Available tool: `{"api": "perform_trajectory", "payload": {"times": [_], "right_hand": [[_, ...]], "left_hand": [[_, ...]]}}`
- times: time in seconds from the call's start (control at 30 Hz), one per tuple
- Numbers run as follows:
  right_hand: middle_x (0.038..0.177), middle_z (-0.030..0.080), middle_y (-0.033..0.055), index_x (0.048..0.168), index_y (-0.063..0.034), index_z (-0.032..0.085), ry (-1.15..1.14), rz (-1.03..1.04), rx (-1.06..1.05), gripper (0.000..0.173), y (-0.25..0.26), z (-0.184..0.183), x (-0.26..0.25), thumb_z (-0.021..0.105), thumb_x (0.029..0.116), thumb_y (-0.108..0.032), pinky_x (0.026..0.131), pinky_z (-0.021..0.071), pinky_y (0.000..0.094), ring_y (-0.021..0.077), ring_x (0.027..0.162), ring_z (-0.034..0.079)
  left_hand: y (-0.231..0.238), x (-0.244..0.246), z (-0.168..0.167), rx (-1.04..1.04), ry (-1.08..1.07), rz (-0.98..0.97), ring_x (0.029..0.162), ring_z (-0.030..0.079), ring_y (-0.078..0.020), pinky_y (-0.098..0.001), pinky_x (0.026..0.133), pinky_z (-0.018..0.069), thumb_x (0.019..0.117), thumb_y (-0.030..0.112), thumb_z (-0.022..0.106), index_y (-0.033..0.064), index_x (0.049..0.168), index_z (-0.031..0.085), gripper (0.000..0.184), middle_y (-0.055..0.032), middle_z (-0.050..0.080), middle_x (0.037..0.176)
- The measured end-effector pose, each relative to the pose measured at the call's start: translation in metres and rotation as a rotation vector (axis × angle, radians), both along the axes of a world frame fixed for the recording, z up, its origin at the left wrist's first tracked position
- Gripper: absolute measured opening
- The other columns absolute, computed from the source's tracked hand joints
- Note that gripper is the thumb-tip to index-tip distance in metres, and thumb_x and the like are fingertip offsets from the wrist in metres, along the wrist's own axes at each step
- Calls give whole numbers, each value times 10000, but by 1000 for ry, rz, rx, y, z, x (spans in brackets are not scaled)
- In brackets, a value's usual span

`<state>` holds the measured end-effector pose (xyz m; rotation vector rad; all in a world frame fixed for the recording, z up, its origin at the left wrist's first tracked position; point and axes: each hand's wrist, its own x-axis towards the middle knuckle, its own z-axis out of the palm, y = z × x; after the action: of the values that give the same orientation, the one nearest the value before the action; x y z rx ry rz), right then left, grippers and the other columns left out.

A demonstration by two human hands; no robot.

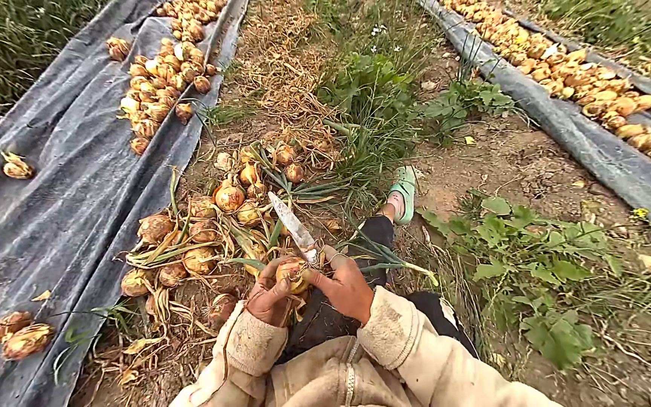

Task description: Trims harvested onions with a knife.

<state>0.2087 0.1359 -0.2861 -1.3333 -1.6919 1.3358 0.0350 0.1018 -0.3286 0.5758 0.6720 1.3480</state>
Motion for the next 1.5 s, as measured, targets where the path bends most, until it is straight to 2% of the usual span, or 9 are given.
{"api": "perform_trajectory", "payload": {"times": [0.23, 0.4, 0.47, 0.57, 0.7, 0.9, 1.17, 1.27, 1.5], "right_hand": [[758, 591, -8, 1009, -56, 680, 16, 102, -294, 313, -11, -29, 3, 624, 1007, -363, 619, 471, 270, 58, 625, 524], [698, 502, -51, 979, -88, 631, -32, 237, -486, 277, -21, -45, 0, 579, 1022, -357, 562, 428, 253, 44, 559, 461], [653, 497, -44, 963, -81, 611, 19, 130, -520, 233, -17, -46, 5, 576, 1041, -298, 516, 435, 222, 40, 508, 463], [635, 508, -15, 974, -55, 625, 58, -13, -565, 207, -15, -50, 11, 574, 1050, -240, 491, 433, 220, 59, 486, 464], [648, 515, -24, 998, -67, 627, 15, 26, -584, 231, -16, -53, 7, 559, 1057, -279, 481, 429, 219, 56, 480, 461], [732, 514, -12, 1079, -70, 623, -170, 165, -545, 331, -21, -54, 9, 538, 1052, -388, 574, 459, 283, 85, 564, 486], [1038, 652, 154, 1239, -9, 605, -394, 344, -427, 507, -11, -39, -7, 590, 1014, -463, 893, 496, 457, 245, 950, 633], [1201, 665, 201, 1352, 14, 579, -364, 283, -343, 730, -1, -21, -27, 724, 899, -539, 1028, 483, 473, 279, 1142, 638], [1204, 691, 161, 1358, 6, 578, -91, 69, -60, 821, 0, 1, -27, 755, 815, -584, 1028, 515, 414, 207, 1174, 650]], "left_hand": [[-14, -8, -12, -57, 646, 73, 870, 740, -146, -323, 780, 632, 599, 95, 870, 32, 1201, 600, 663, -73, 745, 1000], [-15, -40, -52, -407, 472, 486, 775, 702, -193, -346, 700, 608, 888, -71, 645, -72, 1297, 523, 427, -170, 695, 974], [-15, -80, -33, -412, 114, 758, 758, 697, -147, -284, 650, 600, 1112, 212, 354, 42, 1239, 510, 264, -80, 675, 925], [-29, -157, -8, -121, -8, 715, 887, 748, -127, -276, 762, 618, 1019, 687, 143, 213, 1367, 455, 665, 18, 762, 1018], [-18, -177, -35, -355, 921, 471, 906, 724, -235, -383, 823, 605, 974, 40, 638, 37, 1516, 379, 601, -152, 710, 1073], [10, -131, -81, -748, 1770, -445, 1395, 444, -459, -604, 1127, 381, 820, 433, 822, 209, 1560, 424, 870, -244, 430, 1550], [-23, -134, -53, -510, 794, 288, 1000, 658, -208, -383, 925, 547, 859, 49, 732, -104, 1389, 446, 621, -199, 648, 1154], [-25, -99, -54, -180, 191, 338, 830, 723, -128, -352, 752, 625, 670, 453, 880, 27, 1251, 518, 807, -48, 725, 942], [-2, -35, -28, 133, -173, 100, 915, 745, -145, -350, 820, 627, 688, 400, 914, 145, 1220, 669, 639, -42, 767, 1020]]}}
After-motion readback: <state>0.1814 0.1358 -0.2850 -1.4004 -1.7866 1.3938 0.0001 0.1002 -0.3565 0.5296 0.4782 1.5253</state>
